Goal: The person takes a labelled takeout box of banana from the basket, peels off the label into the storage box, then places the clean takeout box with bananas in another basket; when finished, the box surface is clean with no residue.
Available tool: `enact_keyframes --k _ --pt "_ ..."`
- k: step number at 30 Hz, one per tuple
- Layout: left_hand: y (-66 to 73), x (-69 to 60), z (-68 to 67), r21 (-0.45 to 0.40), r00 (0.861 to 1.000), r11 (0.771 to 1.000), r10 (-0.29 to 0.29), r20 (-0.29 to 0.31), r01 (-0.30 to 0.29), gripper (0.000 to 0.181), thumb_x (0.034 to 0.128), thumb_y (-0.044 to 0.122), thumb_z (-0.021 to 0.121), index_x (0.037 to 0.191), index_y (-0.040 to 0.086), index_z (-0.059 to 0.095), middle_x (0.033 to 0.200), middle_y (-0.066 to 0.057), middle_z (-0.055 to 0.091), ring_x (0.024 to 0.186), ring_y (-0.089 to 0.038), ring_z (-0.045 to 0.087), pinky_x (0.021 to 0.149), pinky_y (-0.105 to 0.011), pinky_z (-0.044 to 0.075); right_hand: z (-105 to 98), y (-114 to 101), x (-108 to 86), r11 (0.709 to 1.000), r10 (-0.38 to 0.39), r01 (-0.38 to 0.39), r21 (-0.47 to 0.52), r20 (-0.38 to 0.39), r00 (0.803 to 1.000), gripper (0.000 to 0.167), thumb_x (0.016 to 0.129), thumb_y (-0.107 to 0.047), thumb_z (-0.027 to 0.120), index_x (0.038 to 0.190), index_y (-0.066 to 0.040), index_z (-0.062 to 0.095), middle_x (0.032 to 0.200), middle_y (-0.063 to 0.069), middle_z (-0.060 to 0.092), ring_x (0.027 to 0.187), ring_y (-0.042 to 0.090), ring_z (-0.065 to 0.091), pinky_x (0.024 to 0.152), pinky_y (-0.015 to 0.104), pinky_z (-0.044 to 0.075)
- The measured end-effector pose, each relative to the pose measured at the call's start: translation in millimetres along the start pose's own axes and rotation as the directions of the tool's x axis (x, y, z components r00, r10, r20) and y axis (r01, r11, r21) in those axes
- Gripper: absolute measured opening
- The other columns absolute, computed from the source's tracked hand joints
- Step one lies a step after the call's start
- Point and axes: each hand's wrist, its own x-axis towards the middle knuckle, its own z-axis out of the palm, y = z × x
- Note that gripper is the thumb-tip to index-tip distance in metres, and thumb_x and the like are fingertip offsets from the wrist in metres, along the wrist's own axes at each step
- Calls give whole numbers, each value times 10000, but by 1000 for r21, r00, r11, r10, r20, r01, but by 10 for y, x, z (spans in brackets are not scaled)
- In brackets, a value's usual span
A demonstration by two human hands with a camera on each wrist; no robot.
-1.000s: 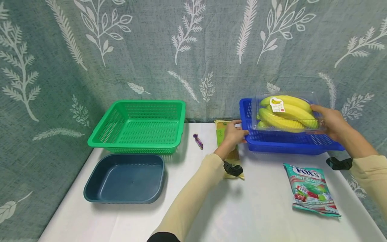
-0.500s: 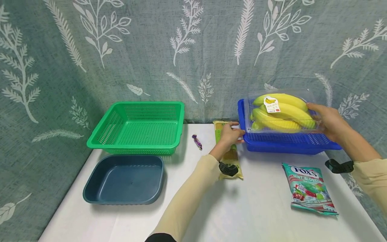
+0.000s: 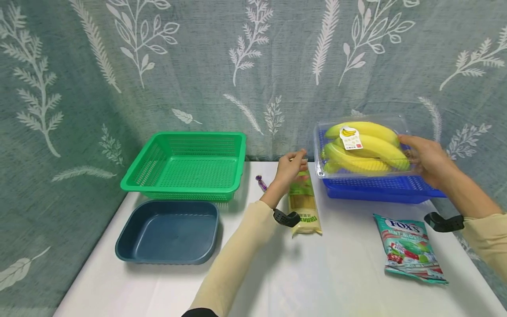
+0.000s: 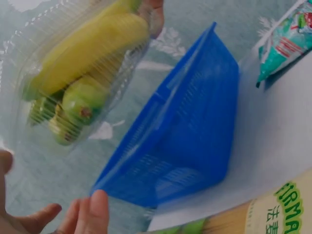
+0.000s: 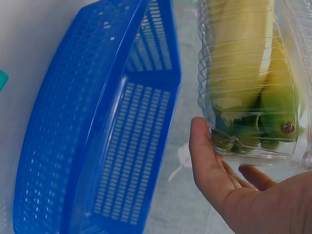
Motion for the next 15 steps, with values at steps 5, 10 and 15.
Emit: enact_keyframes --k 5,10,15 --pt "111 -89 -62 21 998 999 29 52 -30 779 971 576 558 1514 44 387 1283 -202 600 1158 -335 612 859 -478 564 100 -64 -16 1000 -16 16 3 17 1000 849 1031 -557 388 1602 -41 31 1492 139 270 1192 214 451 764 225 491" --pt "197 -172 -117 29 995 999 31 94 -34 864 933 648 555 1552 89 331 1358 -211 540 1215 -367 572 837 -469 575 204 -98 -27 999 -46 46 -3 17 999 807 1031 -547 409 1595 -38 139 1318 -24 361 1059 95 455 845 280 471" --pt "262 -255 -157 75 991 996 41 128 -51 859 906 649 586 1544 126 348 1429 -210 467 1253 -397 536 837 -458 573 312 -142 -33 999 -46 45 27 41 998 839 1032 -562 384 1605 -40 62 1551 162 208 1342 353 322 1081 556 289"
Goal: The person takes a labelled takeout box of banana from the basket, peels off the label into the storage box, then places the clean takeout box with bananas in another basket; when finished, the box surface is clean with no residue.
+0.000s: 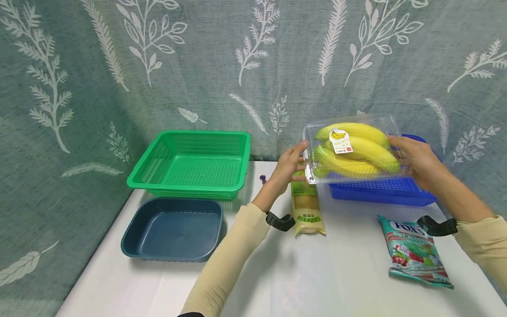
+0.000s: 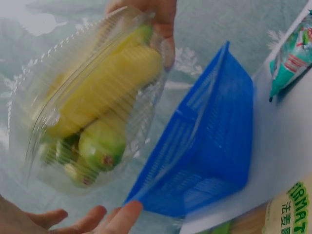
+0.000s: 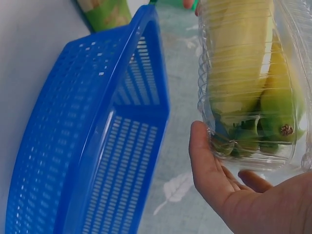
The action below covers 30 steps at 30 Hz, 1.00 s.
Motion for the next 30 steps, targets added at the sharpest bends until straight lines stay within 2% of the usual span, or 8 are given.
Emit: enact_keyframes --k 4,9,14,17,19,23,27,30 --pt "51 -56 -24 34 999 999 0 36 -1 825 912 612 597 1548 155 337 1539 -191 345 1280 -416 511 878 -491 548 78 -28 -4 999 -1 1 38 15 1000 856 1031 -566 388 1602 -46 18 1630 240 21 1449 492 112 1121 658 157" --pt "97 -116 -67 56 999 998 -6 39 3 866 910 565 625 1585 160 263 1587 -153 291 1314 -412 484 906 -500 533 175 -43 -21 998 -7 6 59 21 1000 858 1028 -564 409 1605 -51 34 1618 242 66 1451 508 94 1119 678 131" --pt "122 -190 -131 83 1000 996 21 5 -21 864 904 551 633 1595 191 259 1574 -124 339 1304 -409 494 910 -507 529 266 -53 -33 999 -40 40 35 12 999 823 1029 -566 401 1606 -51 120 1466 116 304 1401 442 230 1037 570 304" --pt "115 -237 -172 96 999 995 28 -17 -27 856 901 549 627 1592 194 269 1573 -118 340 1291 -400 507 898 -500 537 320 -55 -37 998 -61 61 0 19 998 812 1034 -567 382 1601 -38 140 1464 119 313 1380 430 278 932 448 375" --pt "107 -265 -198 91 999 996 30 -27 -27 847 897 540 628 1587 192 284 1562 -125 353 1275 -388 526 889 -494 543 350 -56 -39 998 -64 64 1 32 997 811 1036 -563 380 1602 -39 129 1520 163 269 1396 451 263 918 421 382" --pt "102 -319 -251 97 999 995 31 -42 -27 862 882 552 636 1586 195 289 1545 -121 385 1241 -352 565 864 -462 559 406 -55 -54 998 -66 64 27 51 997 812 1037 -562 383 1604 -43 121 1585 211 174 1414 481 224 977 494 352" --pt "118 -384 -317 127 999 991 42 -34 -37 879 890 564 627 1594 184 261 1546 -111 394 1224 -333 586 857 -459 563 462 -57 -88 997 -71 68 46 57 996 804 1039 -550 392 1604 -44 127 1583 206 174 1403 475 228 1019 562 312" --pt "140 -447 -377 145 998 989 46 -30 -41 883 899 564 619 1598 176 243 1545 -110 395 1216 -334 591 854 -465 562 510 -66 -113 996 -73 71 46 62 995 774 1038 -545 404 1600 -61 181 1543 170 240 1357 434 287 981 511 353"
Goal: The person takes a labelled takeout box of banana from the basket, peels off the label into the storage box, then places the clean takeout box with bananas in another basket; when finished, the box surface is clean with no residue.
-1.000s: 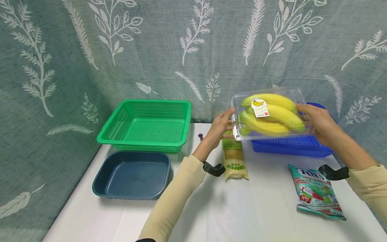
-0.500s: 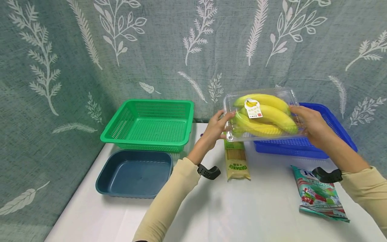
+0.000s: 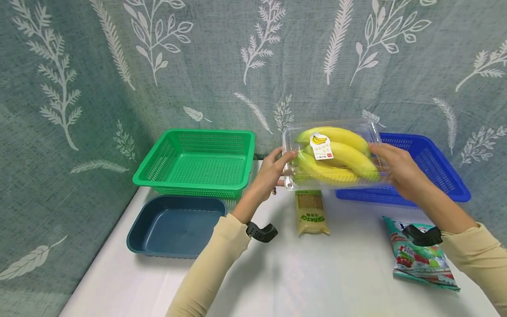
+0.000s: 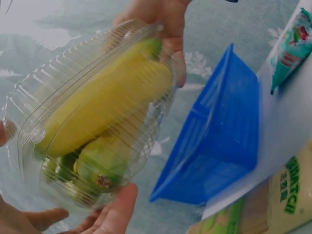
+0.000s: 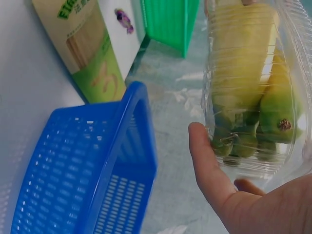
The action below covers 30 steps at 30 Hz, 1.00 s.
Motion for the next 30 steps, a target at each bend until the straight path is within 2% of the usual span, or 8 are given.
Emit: enact_keyframes --k 2,5,7,9,13,18,26,30 --pt "14 -44 -45 16 1000 1000 1 -2 -1 884 899 568 614 1598 180 238 1545 -105 392 1215 -338 592 824 -438 565 34 -8 -15 1000 -6 6 -11 1 1000 717 1038 -543 410 1576 -91 267 1480 138 315 1293 384 354 927 457 390" --pt "33 -114 -105 22 1000 1000 6 -1 -6 863 898 555 617 1593 191 257 1528 -112 411 1217 -358 585 699 -360 552 81 -18 -41 999 -16 16 -30 0 1000 593 1037 -536 422 1482 -145 395 1339 74 408 1165 286 437 838 376 453" --pt "45 -160 -138 22 1000 1000 14 -1 -14 853 900 541 619 1591 189 263 1511 -117 430 1209 -365 589 600 -322 519 108 -21 -62 999 -25 25 -34 2 1000 522 1040 -524 427 1425 -171 433 1278 52 441 1102 233 477 796 337 488" --pt "62 -208 -164 16 1000 1000 21 3 -21 829 905 524 621 1584 190 282 1487 -126 452 1193 -371 597 563 -311 518 137 -22 -85 999 -32 32 -33 3 999 508 1041 -515 433 1415 -170 438 1255 48 458 1068 196 507 742 305 508" --pt "90 -299 -206 29 1000 999 28 -1 -28 775 912 515 618 1559 194 335 1428 -132 499 1121 -348 623 620 -324 556 197 -17 -138 999 -42 42 -14 13 999 601 1047 -498 433 1493 -101 363 1286 69 448 1083 168 521 729 266 522" --pt "92 -428 -260 37 999 999 34 -4 -34 766 912 499 619 1552 184 339 1370 -139 546 1096 -338 627 700 -391 582 288 -6 -228 999 -46 46 7 29 999 701 1049 -490 437 1559 -44 261 1368 108 407 1171 220 477 819 264 527" --pt "46 -646 -357 59 999 997 51 1 -51 729 920 473 603 1540 177 362 1334 -141 569 1114 -309 628 754 -430 583 449 71 -357 997 -53 52 53 22 998 697 1056 -415 469 1572 -19 221 1306 73 475 1109 161 532 817 271 542" --pt "8 -766 -377 62 999 997 51 3 -51 731 929 453 600 1553 171 342 1332 -147 572 1127 -295 625 761 -429 581 519 110 -420 996 -68 67 63 26 997 660 1060 -389 478 1550 -3 264 1290 55 505 1123 152 536 835 263 544"
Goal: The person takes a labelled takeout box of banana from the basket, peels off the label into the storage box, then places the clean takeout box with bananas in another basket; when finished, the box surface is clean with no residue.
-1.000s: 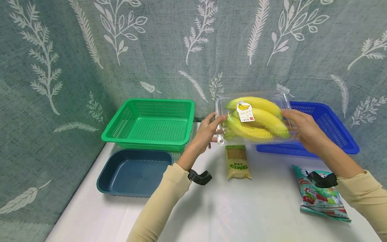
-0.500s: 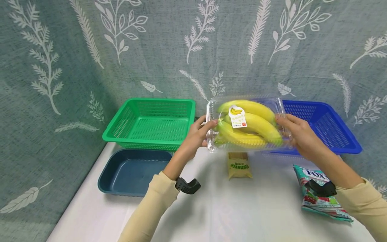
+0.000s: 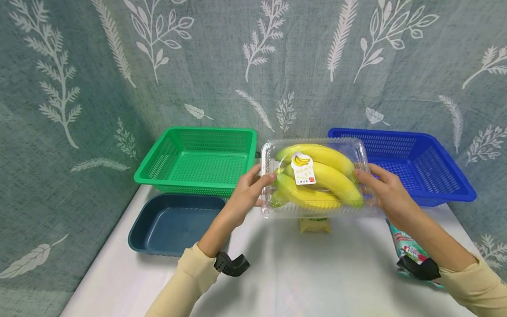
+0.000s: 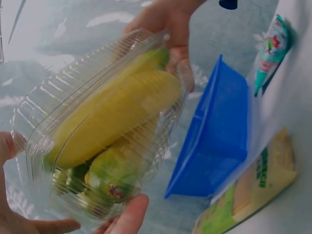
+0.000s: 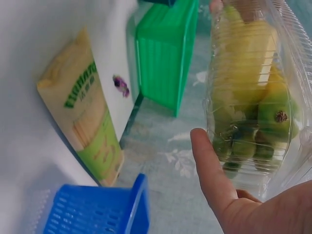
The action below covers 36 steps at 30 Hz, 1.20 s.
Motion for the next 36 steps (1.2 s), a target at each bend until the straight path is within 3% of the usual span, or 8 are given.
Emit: enact_keyframes --k 8,16,24,31,36 --pt "-77 -243 -10 6 1000 1000 4 13 -4 648 947 397 605 1522 176 402 1292 -154 605 1119 -296 622 757 -437 590 116 98 -218 999 -2 2 -40 16 1000 672 1073 -386 446 1575 -8 208 1489 223 359 1331 384 396 870 214 504" --pt "-238 -544 15 11 1000 1000 -13 5 13 600 958 333 605 1499 130 444 1254 -196 599 1076 -304 614 723 -440 597 291 297 -436 999 -19 19 -35 -6 1000 653 1073 -279 479 1562 42 191 1434 313 423 1099 87 582 833 291 554" --pt "-398 -788 62 -39 997 997 -72 17 72 541 973 280 613 1483 159 478 1280 -203 579 1046 -302 623 714 -435 598 453 514 -622 998 60 -60 -6 -21 998 702 1072 -268 485 1552 99 128 1461 369 372 1207 333 551 838 328 558" --pt "-517 -921 60 -53 992 991 -126 17 126 543 972 298 621 1473 132 494 1262 -208 585 1036 -290 640 730 -468 594 574 661 -695 993 118 -116 37 -35 992 587 1061 -275 512 1539 1 313 1380 286 519 1107 201 605 816 355 567" --pt "-625 -1001 56 -56 984 982 -179 18 180 593 966 335 629 1484 92 475 1190 -180 625 1016 -274 644 729 -446 591 643 760 -742 982 180 -178 68 -33 983 549 1052 -277 531 1514 -25 378 1306 222 583 1060 205 608 806 366 569"
